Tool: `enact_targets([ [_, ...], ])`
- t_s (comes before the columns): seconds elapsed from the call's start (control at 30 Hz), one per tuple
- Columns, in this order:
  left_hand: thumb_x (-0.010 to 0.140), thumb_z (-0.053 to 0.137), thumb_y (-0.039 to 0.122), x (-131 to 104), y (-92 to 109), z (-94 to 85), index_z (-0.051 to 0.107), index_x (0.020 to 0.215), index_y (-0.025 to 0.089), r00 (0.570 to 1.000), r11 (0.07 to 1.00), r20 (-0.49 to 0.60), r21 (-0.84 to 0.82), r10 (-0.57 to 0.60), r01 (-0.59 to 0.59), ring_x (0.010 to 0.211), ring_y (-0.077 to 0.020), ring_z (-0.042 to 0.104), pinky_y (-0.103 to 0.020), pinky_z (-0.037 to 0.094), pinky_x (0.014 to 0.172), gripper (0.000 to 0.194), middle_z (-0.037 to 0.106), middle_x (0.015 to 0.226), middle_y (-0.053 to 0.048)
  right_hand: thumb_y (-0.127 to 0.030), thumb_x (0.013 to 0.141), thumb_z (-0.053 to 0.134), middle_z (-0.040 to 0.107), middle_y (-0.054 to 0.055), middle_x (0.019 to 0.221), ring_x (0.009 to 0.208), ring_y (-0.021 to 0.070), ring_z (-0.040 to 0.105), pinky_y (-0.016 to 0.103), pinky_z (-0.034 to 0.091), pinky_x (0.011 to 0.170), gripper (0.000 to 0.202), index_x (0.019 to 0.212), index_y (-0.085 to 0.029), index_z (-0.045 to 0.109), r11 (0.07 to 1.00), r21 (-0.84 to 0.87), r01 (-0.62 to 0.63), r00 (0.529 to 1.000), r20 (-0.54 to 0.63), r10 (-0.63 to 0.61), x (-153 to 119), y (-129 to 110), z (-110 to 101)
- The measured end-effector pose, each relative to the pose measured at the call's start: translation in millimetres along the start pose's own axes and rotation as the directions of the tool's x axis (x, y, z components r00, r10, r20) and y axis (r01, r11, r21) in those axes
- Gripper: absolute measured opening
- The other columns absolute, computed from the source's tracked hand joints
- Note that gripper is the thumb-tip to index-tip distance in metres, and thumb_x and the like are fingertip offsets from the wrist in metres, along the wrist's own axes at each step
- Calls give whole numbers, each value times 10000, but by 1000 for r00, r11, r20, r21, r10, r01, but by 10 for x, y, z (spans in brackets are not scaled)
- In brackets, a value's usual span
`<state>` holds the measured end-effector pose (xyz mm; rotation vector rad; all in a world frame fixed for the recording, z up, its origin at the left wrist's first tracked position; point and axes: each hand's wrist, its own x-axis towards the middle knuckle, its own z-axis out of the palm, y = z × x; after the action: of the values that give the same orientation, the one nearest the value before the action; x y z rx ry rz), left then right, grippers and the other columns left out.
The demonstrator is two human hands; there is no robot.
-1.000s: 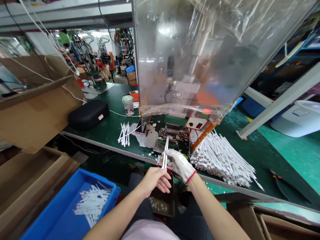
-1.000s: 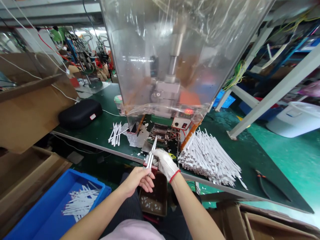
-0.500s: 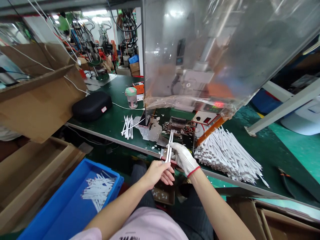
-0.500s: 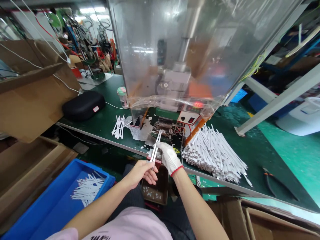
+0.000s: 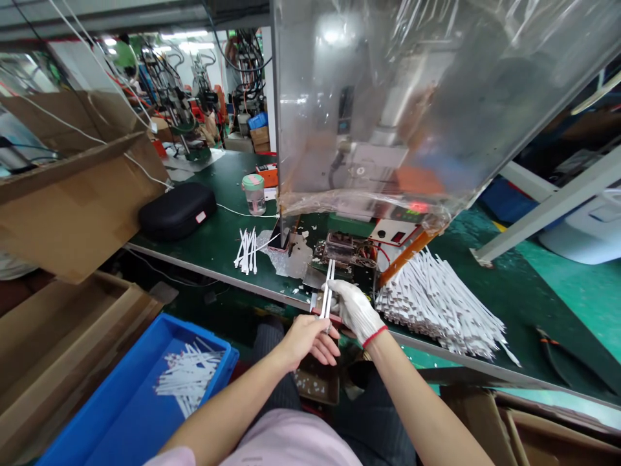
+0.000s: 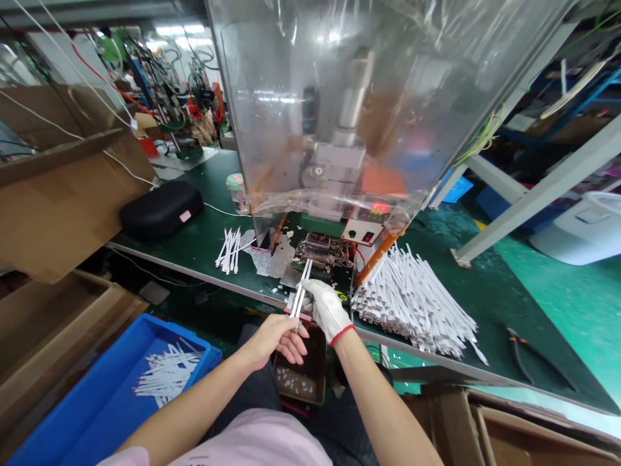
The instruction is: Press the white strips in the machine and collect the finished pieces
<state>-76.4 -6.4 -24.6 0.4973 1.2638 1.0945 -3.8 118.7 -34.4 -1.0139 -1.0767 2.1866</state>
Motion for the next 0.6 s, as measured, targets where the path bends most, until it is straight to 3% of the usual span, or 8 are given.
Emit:
enact_targets([
  [0.17,568,565,796,20,35,20,619,783,114,1000,999,-3,34,-13,13,459,-158,620,-229,443,447,718,660,588,-70,-330,678,730,573,-2,557,435,128,512,246,445,384,206,740,-160,630,1000,-20,4,998,-59,-6,58,-71,26],
  [0.3,534,518,862,43,35,17,604,747,113,1000,998,17,60,6,-7,473,-164,617,-233,428,446,783,649,592,-80,-324,747,691,601,3,586,480,139,552,251,486,435,171,787,-166,638,1000,8,30,995,-91,-29,189,-153,88],
  [0.5,517,475,875,98,20,42,587,695,127,999,999,41,39,17,-18,449,-166,595,-243,408,437,777,626,569,-70,-234,827,605,629,16,599,470,112,556,208,489,459,108,760,-149,613,999,2,37,988,-150,-37,365,-188,132],
  [0.6,595,457,831,128,14,67,575,665,129,999,1000,40,10,22,-22,437,-165,579,-250,399,446,715,615,560,-74,-250,838,597,633,17,596,470,121,572,215,491,453,126,749,-164,619,1000,-23,19,987,-158,-22,384,-184,116],
])
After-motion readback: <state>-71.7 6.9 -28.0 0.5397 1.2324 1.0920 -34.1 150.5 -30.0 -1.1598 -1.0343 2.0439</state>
